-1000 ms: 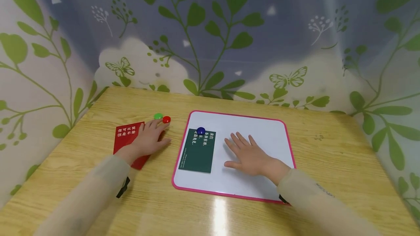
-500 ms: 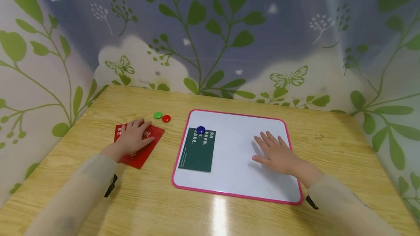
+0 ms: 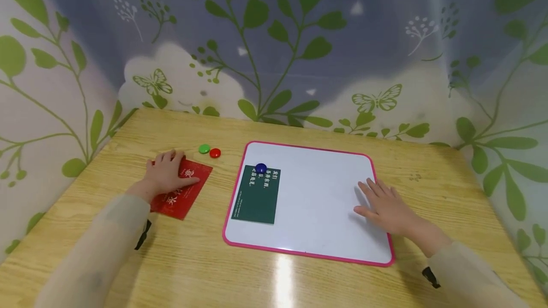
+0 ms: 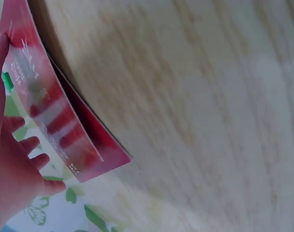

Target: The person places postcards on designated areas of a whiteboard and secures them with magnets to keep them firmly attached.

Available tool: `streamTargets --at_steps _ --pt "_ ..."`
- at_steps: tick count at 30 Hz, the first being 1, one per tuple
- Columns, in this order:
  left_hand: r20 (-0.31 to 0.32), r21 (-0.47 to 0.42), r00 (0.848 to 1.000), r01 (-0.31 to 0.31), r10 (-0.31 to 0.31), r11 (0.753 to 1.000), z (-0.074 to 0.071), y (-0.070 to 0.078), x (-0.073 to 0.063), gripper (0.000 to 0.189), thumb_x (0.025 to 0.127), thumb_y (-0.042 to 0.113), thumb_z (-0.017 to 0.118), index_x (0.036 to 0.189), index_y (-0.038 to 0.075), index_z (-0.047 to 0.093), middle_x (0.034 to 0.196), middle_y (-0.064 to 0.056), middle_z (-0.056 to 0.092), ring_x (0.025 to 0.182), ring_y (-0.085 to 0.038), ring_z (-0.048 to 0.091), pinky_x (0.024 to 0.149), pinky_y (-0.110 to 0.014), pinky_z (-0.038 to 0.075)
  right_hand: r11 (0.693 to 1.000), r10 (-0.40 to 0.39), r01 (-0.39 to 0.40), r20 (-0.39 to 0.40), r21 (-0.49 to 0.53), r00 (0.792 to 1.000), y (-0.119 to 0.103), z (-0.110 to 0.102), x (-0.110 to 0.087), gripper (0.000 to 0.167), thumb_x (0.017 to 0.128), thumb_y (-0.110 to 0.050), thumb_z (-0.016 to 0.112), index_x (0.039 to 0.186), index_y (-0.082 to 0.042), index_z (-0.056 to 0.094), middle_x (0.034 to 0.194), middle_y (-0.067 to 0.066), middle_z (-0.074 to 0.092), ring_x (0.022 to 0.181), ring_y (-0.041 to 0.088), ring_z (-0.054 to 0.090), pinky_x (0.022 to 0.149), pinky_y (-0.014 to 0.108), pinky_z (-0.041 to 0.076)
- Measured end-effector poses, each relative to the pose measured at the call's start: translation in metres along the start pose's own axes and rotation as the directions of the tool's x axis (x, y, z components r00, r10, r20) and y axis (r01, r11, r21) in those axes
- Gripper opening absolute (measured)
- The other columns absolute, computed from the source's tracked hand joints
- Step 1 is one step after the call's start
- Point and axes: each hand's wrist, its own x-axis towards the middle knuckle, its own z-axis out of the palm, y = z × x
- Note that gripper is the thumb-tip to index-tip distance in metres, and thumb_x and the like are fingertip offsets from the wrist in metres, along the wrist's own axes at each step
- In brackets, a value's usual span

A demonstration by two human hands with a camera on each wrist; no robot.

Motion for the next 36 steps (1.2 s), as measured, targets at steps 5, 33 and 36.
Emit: streamTargets --at_steps 5,33,36 --pt "0.001 0.000 1.000 0.006 -0.006 1.000 -0.001 -0.001 -0.001 0.089 0.082 0.054 0.060 0.142 -0.004 0.028 0.144 -0.033 0.022 0.130 -0.053 0.016 0.103 -0.071 0.011 0.998 0.062 -0.062 0.026 0.014 0.998 0.015 0.004 -0.005 0.080 0.091 -0.052 0.050 0.144 0.003 0.028 0.149 0.033 0.019 0.134 0.055 0.014 0.102 0.073 0.011" --pt "-0.006 0.006 0.997 0.073 -0.073 0.997 0.007 0.005 0.004 0.099 0.076 0.060 0.064 0.140 -0.006 0.027 0.131 -0.031 0.032 0.116 -0.044 0.032 0.090 -0.055 0.044 0.996 0.089 -0.089 0.053 -0.017 0.995 0.025 0.015 -0.006 0.087 0.085 -0.055 0.056 0.143 0.004 0.030 0.146 0.035 0.025 0.132 0.054 0.023 0.100 0.073 0.018" --pt "-0.017 -0.020 0.997 0.072 -0.072 0.997 0.007 0.005 0.004 0.097 0.075 0.058 0.066 0.138 -0.006 0.030 0.130 -0.030 0.033 0.115 -0.043 0.032 0.090 -0.055 0.043 0.996 0.092 -0.091 0.054 -0.015 0.994 0.024 0.014 -0.006 0.087 0.085 -0.054 0.057 0.142 0.005 0.030 0.145 0.035 0.025 0.131 0.055 0.023 0.100 0.073 0.018"
